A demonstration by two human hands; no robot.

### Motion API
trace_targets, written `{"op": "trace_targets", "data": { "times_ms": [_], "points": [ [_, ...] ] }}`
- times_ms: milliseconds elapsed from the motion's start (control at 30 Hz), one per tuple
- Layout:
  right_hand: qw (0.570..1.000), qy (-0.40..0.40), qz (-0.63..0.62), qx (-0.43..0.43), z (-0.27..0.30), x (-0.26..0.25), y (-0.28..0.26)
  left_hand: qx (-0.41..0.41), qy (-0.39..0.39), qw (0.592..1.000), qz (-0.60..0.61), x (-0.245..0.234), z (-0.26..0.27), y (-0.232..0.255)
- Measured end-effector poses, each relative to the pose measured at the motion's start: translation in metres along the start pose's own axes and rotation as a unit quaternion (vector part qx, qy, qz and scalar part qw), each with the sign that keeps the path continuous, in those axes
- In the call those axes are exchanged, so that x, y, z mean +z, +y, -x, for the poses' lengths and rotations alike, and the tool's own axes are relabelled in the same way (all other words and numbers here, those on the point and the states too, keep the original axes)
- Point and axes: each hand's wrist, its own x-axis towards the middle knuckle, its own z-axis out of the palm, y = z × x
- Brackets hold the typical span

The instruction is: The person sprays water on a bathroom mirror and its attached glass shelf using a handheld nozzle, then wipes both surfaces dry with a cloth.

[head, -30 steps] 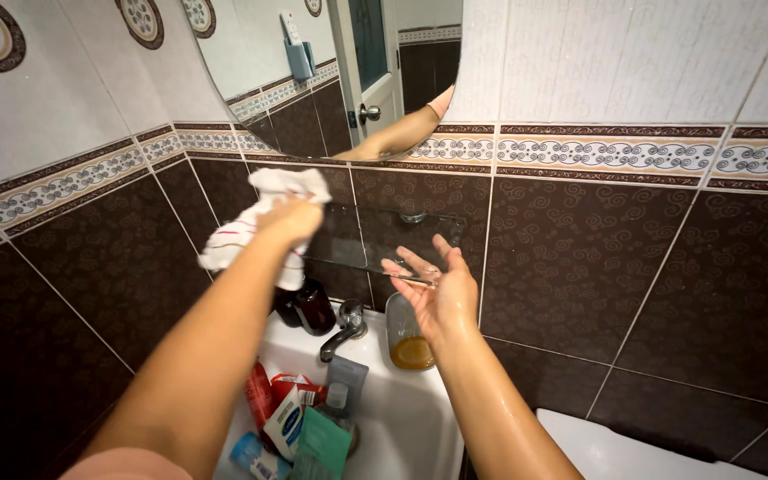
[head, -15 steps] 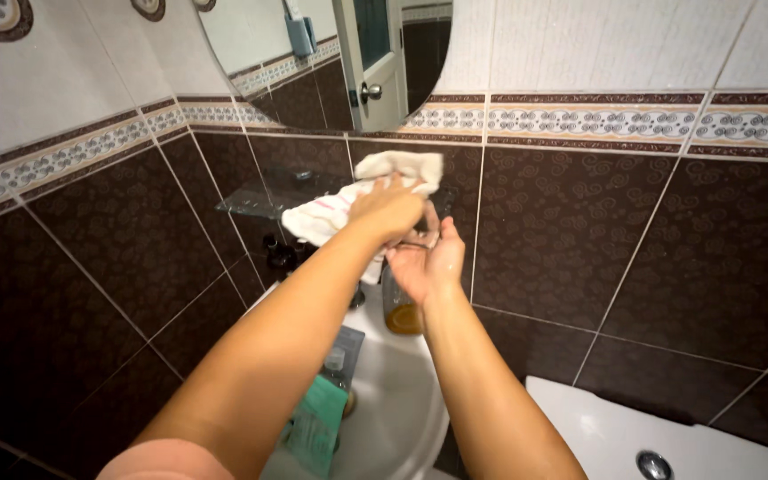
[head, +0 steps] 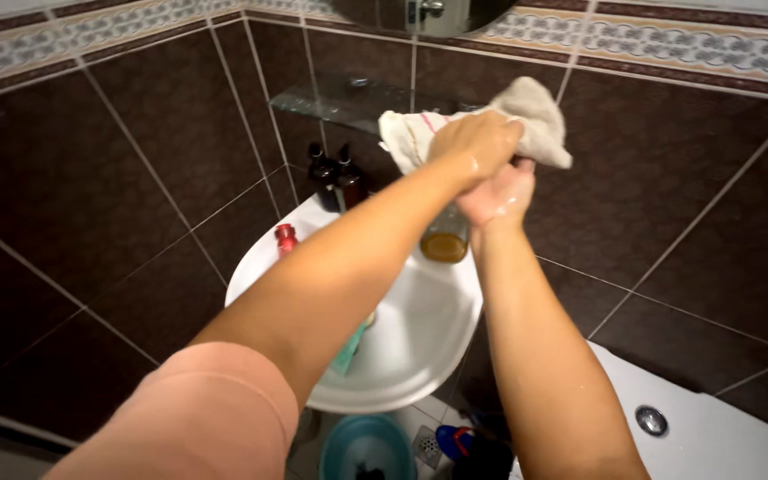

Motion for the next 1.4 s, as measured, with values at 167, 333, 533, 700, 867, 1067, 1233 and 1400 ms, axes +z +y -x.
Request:
{"op": "trace_targets", "data": {
  "times_ms": [167, 333, 533, 700, 867, 1067, 1233, 1400],
  "points": [
    [0.994, -0.011, -0.079, -0.068, -0.016, -0.023, -0.006, -0.015, 0.041, 0.994, 0.097, -0.003, 0.016, -0.006],
    [0.992, 0.012, -0.086, -0.087, -0.019, -0.025, -0.002, 0.011, 0.076, 0.985, 0.154, -0.003, 0.023, -0.012],
    [0.996, 0.019, -0.033, -0.076, -0.016, -0.009, 0.0, 0.015, 0.04, 0.955, 0.293, -0.004, 0.021, -0.031],
    [0.998, 0.04, 0.025, -0.035, -0.012, 0.01, -0.001, -0.205, -0.04, 0.575, 0.791, -0.03, 0.011, -0.082],
    [0.997, 0.056, 0.061, -0.005, -0.011, 0.019, 0.001, -0.151, 0.182, 0.614, 0.753, -0.136, -0.007, -0.17],
    [0.994, 0.093, 0.063, -0.003, -0.01, 0.033, 0.003, -0.147, 0.202, 0.898, 0.363, -0.163, -0.041, -0.214],
    [0.994, 0.079, 0.079, -0.002, -0.015, 0.037, 0.004, -0.242, -0.056, 0.962, -0.113, -0.117, -0.066, -0.203],
    [0.996, 0.066, 0.056, -0.018, -0.017, 0.03, 0.006, -0.189, -0.092, 0.968, -0.135, -0.084, -0.08, -0.174]
  ]
}}
